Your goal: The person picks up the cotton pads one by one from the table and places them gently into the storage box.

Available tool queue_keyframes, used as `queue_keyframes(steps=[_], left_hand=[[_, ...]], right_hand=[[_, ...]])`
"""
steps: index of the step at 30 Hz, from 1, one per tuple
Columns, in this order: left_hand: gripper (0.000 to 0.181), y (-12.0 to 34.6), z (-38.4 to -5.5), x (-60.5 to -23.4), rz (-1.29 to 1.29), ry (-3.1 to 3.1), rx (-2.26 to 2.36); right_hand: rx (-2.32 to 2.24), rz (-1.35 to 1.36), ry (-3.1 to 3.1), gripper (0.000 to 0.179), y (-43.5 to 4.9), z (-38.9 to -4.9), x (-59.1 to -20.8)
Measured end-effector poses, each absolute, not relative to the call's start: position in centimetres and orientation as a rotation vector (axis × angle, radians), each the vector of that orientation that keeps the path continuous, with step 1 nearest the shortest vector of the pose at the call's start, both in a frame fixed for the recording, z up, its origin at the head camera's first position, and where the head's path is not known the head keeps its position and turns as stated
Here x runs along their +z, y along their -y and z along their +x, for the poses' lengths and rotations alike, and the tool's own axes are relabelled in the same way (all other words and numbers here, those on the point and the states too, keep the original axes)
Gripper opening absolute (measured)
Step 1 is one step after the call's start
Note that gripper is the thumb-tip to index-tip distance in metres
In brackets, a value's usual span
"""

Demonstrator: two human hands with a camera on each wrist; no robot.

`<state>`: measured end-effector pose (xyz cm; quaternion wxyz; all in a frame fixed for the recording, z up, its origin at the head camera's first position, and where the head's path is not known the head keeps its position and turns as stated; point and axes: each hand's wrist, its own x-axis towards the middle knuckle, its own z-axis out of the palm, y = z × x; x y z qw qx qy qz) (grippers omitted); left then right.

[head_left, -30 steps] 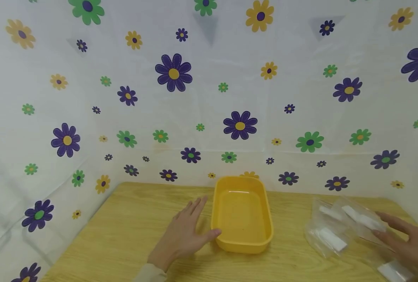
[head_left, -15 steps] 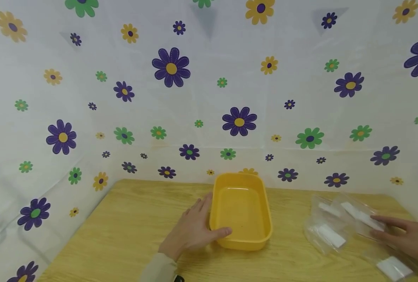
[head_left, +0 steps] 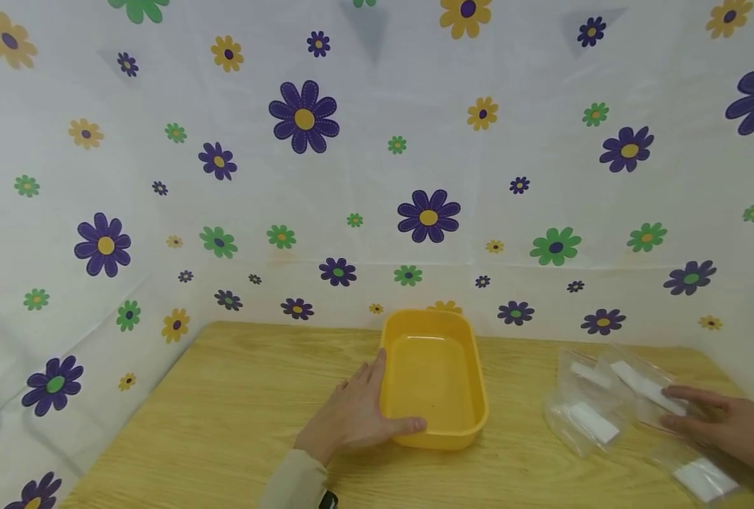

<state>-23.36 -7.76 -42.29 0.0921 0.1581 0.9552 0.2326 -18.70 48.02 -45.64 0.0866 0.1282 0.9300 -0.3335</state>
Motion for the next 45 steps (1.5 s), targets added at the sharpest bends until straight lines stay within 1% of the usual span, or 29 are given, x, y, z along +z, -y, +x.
queue_keyframes(steps=[2, 8, 17, 22, 27, 29, 33, 35, 36, 40, 45], left_hand=[[0.131, 7.8, -23.4, -42.3, 0.464, -2.828, 0.703], [0.133, 7.8, -23.3, -42.3, 0.463, -2.803, 0.743], [0.134, 7.7, -23.3, -42.3, 0.484, -2.805, 0.748], [0.134, 7.7, -23.4, -42.3, 0.495, -2.798, 0.768], [0.135, 7.7, -23.5, -42.3, 0.504, -2.749, 0.820], [0.136, 7.7, -23.4, -42.3, 0.498, -2.734, 0.837], [0.137, 7.7, -23.3, -42.4, 0.484, -2.722, 0.851], [0.137, 7.7, -23.2, -42.4, 0.489, -2.720, 0.857], [0.137, 7.7, -23.2, -42.4, 0.493, -2.718, 0.861], [0.137, 7.7, -23.2, -42.5, 0.516, -2.712, 0.865], [0.136, 7.6, -23.1, -42.2, 0.539, -2.717, 0.851]], right_hand=[[-0.973, 0.324, -2.820, 0.087, -48.2, -18.9, -45.7], [-0.841, 0.242, -2.938, 0.081, -48.2, -19.2, -46.0], [-0.811, 0.272, -3.071, 0.061, -48.0, -19.4, -45.8], [-0.893, 0.337, -3.063, 0.058, -48.1, -19.1, -45.5], [-0.781, 0.404, -3.094, 0.058, -47.9, -18.7, -45.0], [-0.758, 0.413, -3.084, 0.061, -47.6, -18.7, -44.5], [-0.784, 0.325, -3.146, 0.052, -46.5, -18.8, -43.5], [-0.819, 0.258, -3.200, 0.043, -45.9, -18.9, -43.1], [-0.829, 0.212, -3.246, 0.037, -45.5, -18.9, -43.0], [-0.882, 0.029, -3.338, 0.022, -43.9, -19.1, -42.4], [-1.037, -0.185, -3.380, 0.009, -41.4, -19.2, -41.5]])
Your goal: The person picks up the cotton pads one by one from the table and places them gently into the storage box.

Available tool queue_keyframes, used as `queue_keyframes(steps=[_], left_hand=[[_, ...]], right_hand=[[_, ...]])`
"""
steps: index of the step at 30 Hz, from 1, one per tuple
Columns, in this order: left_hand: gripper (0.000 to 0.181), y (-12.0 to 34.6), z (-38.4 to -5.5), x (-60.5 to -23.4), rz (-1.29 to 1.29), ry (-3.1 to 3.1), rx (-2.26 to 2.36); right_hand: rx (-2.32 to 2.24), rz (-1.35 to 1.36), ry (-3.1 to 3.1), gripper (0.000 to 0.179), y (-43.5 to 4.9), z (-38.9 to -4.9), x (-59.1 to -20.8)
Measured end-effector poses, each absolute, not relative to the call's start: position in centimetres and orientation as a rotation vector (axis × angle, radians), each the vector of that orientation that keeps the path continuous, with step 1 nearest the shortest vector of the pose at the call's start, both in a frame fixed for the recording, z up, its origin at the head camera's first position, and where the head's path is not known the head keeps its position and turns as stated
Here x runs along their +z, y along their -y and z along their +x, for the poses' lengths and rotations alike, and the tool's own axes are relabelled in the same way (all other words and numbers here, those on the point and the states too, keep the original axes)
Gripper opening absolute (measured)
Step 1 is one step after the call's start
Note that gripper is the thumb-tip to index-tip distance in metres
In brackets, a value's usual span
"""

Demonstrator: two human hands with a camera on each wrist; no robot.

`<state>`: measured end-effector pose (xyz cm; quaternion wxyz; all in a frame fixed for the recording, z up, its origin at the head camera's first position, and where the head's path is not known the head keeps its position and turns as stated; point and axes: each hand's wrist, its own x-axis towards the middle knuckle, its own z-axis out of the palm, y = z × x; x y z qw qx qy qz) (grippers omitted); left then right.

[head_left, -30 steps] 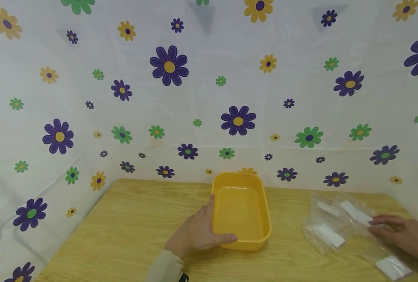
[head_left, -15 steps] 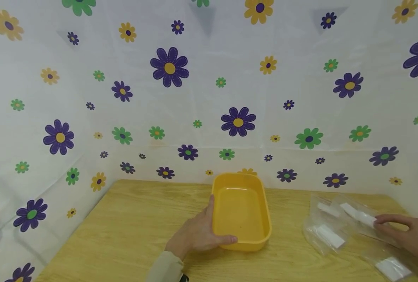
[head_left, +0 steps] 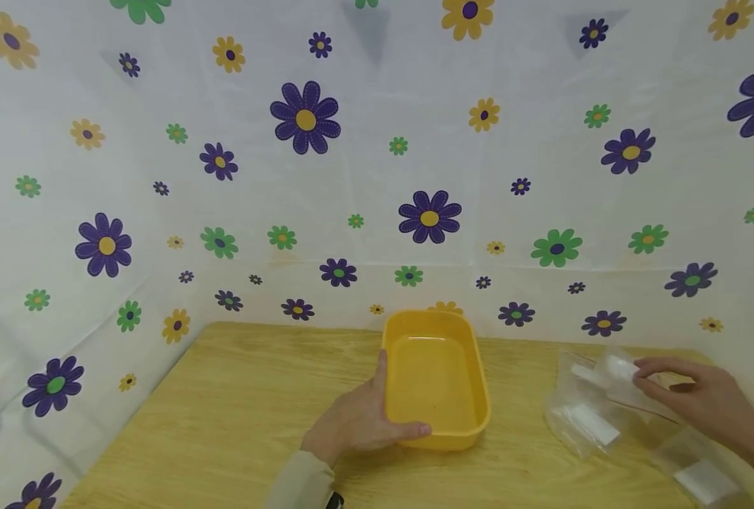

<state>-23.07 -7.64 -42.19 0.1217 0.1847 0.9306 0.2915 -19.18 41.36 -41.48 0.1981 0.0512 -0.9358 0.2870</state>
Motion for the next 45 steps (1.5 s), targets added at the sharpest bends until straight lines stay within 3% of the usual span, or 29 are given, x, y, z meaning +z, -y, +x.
queue_keyframes(steps=[25, 45], left_hand=[[0.139, 7.4, -23.0, -41.3, 0.418, -2.771, 0.693], [0.140, 7.3, -22.8, -41.6, 0.399, -2.753, 0.705]], right_hand=[[0.987, 0.380, 2.516, 0.009, -28.9, -21.5, -38.8], [1.004, 0.479, 2.545, 0.015, -23.5, -22.4, -39.3]])
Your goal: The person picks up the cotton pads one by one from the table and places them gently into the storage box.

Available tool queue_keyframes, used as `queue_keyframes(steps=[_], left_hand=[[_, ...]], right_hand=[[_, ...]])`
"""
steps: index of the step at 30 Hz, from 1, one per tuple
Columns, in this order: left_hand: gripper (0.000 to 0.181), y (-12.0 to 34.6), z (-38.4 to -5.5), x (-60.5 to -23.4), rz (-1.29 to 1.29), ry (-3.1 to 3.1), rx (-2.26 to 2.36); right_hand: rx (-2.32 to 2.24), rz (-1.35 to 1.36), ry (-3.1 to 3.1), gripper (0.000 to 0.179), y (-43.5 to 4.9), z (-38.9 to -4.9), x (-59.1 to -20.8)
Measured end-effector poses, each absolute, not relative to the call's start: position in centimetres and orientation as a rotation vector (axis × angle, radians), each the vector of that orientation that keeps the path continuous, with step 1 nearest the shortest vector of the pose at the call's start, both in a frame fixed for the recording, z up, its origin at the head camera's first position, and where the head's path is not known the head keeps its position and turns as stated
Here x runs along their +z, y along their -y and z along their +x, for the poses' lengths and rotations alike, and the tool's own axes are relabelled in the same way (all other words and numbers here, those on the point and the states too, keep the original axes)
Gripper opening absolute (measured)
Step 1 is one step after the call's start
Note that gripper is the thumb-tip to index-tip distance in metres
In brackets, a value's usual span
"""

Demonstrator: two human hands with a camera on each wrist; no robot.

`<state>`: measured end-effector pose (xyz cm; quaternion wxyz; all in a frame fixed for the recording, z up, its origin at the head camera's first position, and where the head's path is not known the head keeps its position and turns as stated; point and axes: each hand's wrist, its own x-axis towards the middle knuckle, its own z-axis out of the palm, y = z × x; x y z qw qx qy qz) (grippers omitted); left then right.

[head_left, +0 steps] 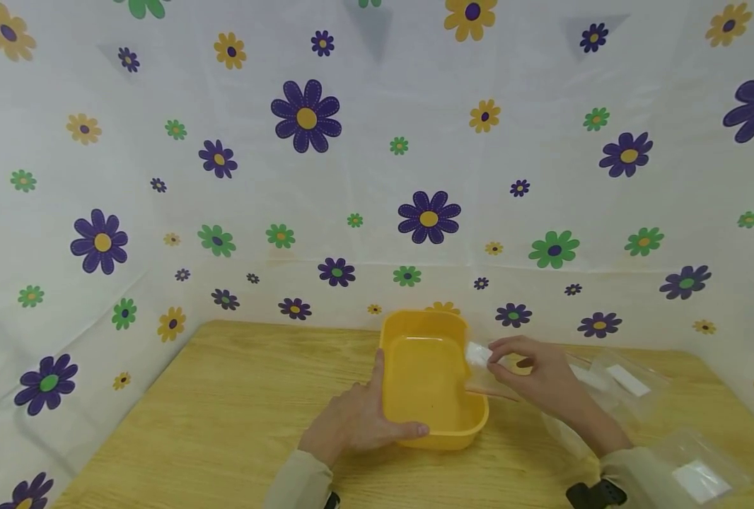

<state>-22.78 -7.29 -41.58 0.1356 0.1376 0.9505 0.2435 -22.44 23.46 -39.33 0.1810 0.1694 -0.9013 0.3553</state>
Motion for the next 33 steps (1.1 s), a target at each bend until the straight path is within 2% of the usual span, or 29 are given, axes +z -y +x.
queue_keyframes(steps=[8, 33], left_hand=[[0.139, 7.2, -22.8, -41.7, 0.402, -2.743, 0.711], [0.138, 7.2, -22.7, -41.6, 0.403, -2.756, 0.691]], right_hand=[[0.970, 0.551, 2.520, 0.019, -21.8, -22.9, -39.7], [0.936, 0.579, 2.584, 0.015, -18.0, -23.6, -40.8]])
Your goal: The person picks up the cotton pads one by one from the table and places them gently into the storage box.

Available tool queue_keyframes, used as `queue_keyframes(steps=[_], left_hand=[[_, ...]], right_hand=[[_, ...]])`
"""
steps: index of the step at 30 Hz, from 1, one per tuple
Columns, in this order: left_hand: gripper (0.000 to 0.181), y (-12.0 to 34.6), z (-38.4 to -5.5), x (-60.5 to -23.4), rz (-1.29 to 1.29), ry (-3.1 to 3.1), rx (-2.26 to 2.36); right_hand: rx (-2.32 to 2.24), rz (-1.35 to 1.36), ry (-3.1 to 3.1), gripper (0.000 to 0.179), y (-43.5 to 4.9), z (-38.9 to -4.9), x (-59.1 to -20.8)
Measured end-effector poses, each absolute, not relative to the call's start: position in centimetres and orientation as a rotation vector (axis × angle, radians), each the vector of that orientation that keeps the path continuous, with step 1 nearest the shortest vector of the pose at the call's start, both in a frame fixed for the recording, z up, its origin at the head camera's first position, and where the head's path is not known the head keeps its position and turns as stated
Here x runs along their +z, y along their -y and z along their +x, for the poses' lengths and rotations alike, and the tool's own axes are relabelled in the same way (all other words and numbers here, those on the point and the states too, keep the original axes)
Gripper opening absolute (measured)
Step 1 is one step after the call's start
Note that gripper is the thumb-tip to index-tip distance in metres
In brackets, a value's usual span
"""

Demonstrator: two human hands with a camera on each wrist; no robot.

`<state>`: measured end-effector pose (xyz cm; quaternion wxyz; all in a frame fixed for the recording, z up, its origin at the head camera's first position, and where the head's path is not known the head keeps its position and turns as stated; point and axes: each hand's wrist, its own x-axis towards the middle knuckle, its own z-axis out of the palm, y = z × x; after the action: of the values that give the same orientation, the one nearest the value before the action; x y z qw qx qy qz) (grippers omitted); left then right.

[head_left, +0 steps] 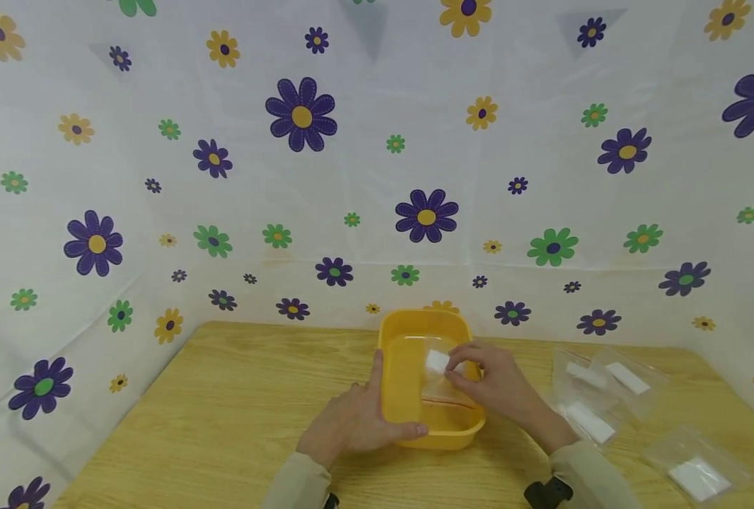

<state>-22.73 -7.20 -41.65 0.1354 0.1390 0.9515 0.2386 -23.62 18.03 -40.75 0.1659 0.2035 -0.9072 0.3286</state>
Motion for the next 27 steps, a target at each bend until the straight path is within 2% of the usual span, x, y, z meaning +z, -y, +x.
queue_keyframes(steps=[9, 19, 27], left_hand=[[0.140, 7.2, -22.8, -41.8, 0.407, -2.763, 0.688], [0.138, 7.1, -22.7, -41.9, 0.408, -2.765, 0.692], [0.138, 7.1, -22.8, -41.9, 0.405, -2.754, 0.718]], right_hand=[[0.892, 0.627, 2.547, 0.012, -18.0, -23.7, -41.1], [0.800, 0.656, 2.561, 0.033, -18.6, -23.4, -41.2], [0.412, 0.664, 2.664, 0.058, -19.7, -22.6, -40.5]])
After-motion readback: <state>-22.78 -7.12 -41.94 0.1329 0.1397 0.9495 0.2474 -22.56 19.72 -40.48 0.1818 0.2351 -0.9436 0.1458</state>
